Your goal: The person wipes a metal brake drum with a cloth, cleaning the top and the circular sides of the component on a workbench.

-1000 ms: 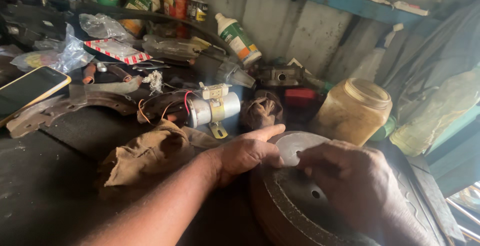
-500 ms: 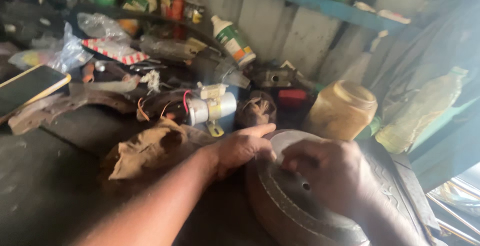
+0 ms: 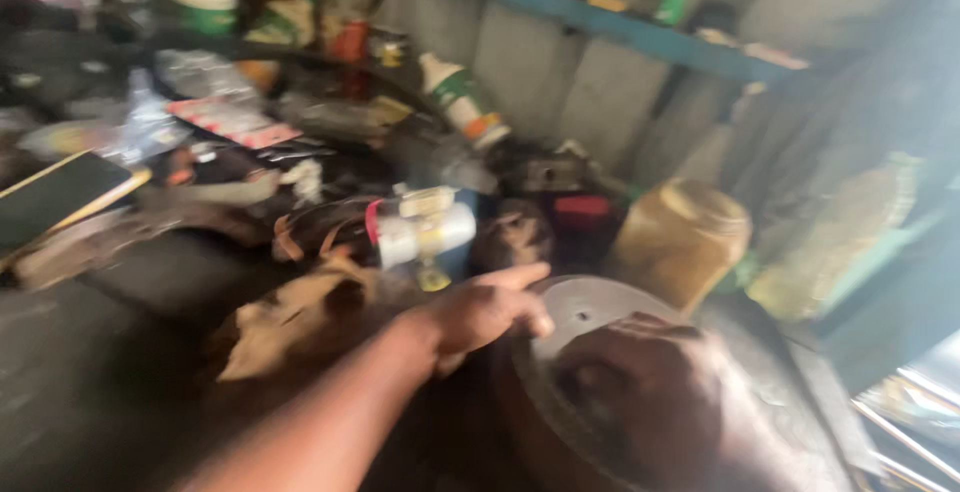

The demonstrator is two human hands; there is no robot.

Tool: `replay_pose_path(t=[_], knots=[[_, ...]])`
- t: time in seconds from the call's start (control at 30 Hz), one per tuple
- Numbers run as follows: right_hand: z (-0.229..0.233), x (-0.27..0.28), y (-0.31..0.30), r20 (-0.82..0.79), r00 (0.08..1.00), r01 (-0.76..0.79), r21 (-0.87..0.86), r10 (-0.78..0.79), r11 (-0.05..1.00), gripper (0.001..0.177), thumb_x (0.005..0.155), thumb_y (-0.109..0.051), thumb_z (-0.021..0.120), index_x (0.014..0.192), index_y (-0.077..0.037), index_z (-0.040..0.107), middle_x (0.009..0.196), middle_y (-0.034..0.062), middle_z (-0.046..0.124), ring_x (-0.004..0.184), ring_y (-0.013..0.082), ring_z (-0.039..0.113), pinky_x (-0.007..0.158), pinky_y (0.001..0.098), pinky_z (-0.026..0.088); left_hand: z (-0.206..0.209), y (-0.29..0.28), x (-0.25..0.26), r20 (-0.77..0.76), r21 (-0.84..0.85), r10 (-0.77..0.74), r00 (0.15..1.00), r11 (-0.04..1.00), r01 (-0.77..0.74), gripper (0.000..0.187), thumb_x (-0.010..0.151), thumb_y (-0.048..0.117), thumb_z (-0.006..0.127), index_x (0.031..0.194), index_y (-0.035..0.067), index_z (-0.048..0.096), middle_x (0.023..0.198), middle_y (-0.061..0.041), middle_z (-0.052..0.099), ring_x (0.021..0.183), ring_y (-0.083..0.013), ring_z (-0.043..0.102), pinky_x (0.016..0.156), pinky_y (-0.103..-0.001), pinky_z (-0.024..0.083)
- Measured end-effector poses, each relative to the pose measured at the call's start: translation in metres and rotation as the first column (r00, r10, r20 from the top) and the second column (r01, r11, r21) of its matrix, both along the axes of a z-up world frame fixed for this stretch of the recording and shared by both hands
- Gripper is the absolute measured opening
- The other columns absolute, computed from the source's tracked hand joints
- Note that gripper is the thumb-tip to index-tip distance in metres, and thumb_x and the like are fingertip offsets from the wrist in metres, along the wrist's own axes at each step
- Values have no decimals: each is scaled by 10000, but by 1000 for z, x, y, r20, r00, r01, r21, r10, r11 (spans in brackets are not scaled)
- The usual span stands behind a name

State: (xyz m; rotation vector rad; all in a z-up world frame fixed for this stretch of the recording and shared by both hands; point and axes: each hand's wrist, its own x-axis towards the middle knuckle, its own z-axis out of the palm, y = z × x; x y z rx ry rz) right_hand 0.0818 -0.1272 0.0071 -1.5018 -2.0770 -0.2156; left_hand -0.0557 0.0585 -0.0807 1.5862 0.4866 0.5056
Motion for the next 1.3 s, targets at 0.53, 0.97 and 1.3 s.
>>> replay_pose_path(t=[0.53,0.97,1.3], knots=[[18,3,2,-48,955,288,-86,-293,954,179,773,-104,736,923,-173,805,830,61,778,798,253,773,709,383,594,14,9,7,-29,83,-10,1000,996,13,804,707,310,666,1446,3,594,1652,-89,377,1522,-217,320,1192,-328,249],[-21,39,-76,-313,761,630,147,-568,763,170,846,-136,700,1000,-120,772,971,93,758,989,302,723,925,411,546,50,-25,-14,25,122,12,1000,992,-15,1031,732,327,677,1610,33,226,1668,-179,270,1555,-265,247,1213,-360,200],[-62,135,-65,-247,610,774,-17,-753,633,240,901,-268,707,1119,-218,792,1098,94,750,999,325,713,855,434,540,68,-96,-23,-441,819,125,889,460,342,1189,896,894,325,1573,-77,211,1669,-280,128,1557,-393,53,1189,-555,-14]])
